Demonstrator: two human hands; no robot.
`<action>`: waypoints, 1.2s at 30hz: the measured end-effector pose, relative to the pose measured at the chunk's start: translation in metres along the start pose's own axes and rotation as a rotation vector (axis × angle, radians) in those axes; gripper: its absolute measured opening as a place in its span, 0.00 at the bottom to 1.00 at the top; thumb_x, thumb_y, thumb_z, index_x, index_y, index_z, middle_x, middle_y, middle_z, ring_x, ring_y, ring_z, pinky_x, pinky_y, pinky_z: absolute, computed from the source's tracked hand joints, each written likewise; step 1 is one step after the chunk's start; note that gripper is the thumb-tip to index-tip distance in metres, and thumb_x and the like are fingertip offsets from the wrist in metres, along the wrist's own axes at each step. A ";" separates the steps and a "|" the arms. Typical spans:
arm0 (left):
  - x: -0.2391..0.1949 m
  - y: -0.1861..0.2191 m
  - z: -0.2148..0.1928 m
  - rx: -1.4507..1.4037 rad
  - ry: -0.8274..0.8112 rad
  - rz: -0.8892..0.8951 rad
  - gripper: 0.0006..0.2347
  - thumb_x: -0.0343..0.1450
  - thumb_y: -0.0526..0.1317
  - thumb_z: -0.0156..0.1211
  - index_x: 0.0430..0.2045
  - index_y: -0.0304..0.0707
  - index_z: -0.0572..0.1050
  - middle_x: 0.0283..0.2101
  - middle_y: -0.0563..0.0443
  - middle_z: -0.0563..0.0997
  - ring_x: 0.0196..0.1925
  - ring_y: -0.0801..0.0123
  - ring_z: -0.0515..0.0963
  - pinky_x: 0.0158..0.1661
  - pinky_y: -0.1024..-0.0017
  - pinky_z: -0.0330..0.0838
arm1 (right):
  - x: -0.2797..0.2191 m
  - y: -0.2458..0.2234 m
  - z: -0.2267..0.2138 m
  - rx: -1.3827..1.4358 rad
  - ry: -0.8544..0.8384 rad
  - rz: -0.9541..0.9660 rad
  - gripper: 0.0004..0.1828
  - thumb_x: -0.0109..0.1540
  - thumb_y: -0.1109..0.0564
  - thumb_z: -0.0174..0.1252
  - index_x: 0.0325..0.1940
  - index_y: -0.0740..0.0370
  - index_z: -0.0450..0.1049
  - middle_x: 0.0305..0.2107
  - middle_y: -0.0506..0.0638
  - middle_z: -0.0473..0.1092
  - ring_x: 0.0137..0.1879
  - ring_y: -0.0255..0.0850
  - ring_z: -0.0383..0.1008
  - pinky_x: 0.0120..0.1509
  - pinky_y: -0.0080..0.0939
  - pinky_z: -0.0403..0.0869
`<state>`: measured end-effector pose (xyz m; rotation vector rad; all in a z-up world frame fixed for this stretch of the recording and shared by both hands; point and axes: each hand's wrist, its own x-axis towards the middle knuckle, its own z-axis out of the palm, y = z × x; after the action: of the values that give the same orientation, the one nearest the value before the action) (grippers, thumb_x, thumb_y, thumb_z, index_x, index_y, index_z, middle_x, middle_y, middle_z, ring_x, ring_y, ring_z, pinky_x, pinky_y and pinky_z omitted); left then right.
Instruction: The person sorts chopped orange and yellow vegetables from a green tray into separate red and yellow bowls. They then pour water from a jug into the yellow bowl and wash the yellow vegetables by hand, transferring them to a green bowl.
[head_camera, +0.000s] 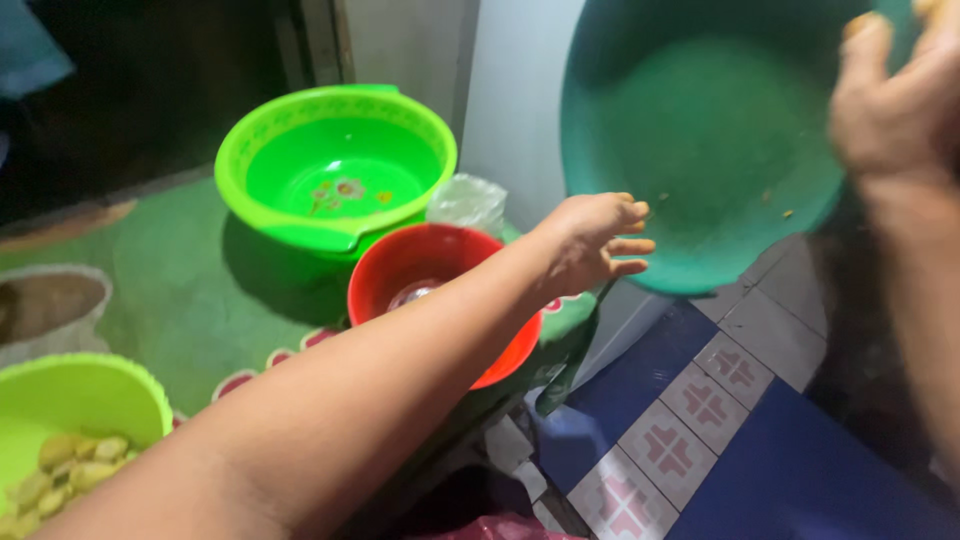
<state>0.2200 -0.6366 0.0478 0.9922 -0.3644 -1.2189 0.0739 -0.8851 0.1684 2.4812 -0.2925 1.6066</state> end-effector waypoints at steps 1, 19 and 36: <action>0.005 0.009 0.003 0.004 0.000 0.006 0.27 0.73 0.39 0.53 0.69 0.40 0.56 0.66 0.43 0.66 0.62 0.49 0.73 0.51 0.56 0.72 | 0.008 -0.002 0.005 -0.025 0.013 -0.051 0.11 0.66 0.60 0.59 0.46 0.72 0.68 0.46 0.60 0.68 0.52 0.54 0.72 0.58 0.50 0.71; 0.001 0.066 0.081 0.270 0.106 0.044 0.26 0.71 0.41 0.55 0.67 0.38 0.65 0.57 0.46 0.78 0.57 0.62 0.77 0.55 0.63 0.72 | 0.105 -0.031 0.032 0.246 -0.182 0.064 0.13 0.62 0.57 0.69 0.36 0.69 0.74 0.33 0.60 0.71 0.38 0.53 0.73 0.44 0.50 0.72; 0.064 0.068 0.117 0.961 0.340 0.499 0.23 0.59 0.50 0.72 0.39 0.29 0.79 0.45 0.32 0.81 0.50 0.44 0.81 0.52 0.56 0.73 | 0.097 -0.048 0.098 0.355 -0.320 0.200 0.14 0.56 0.54 0.69 0.32 0.68 0.74 0.31 0.60 0.72 0.35 0.56 0.72 0.40 0.52 0.70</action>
<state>0.2016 -0.7446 0.1498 1.7586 -0.9029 -0.3594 0.2110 -0.8699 0.2160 3.0763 -0.3311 1.4261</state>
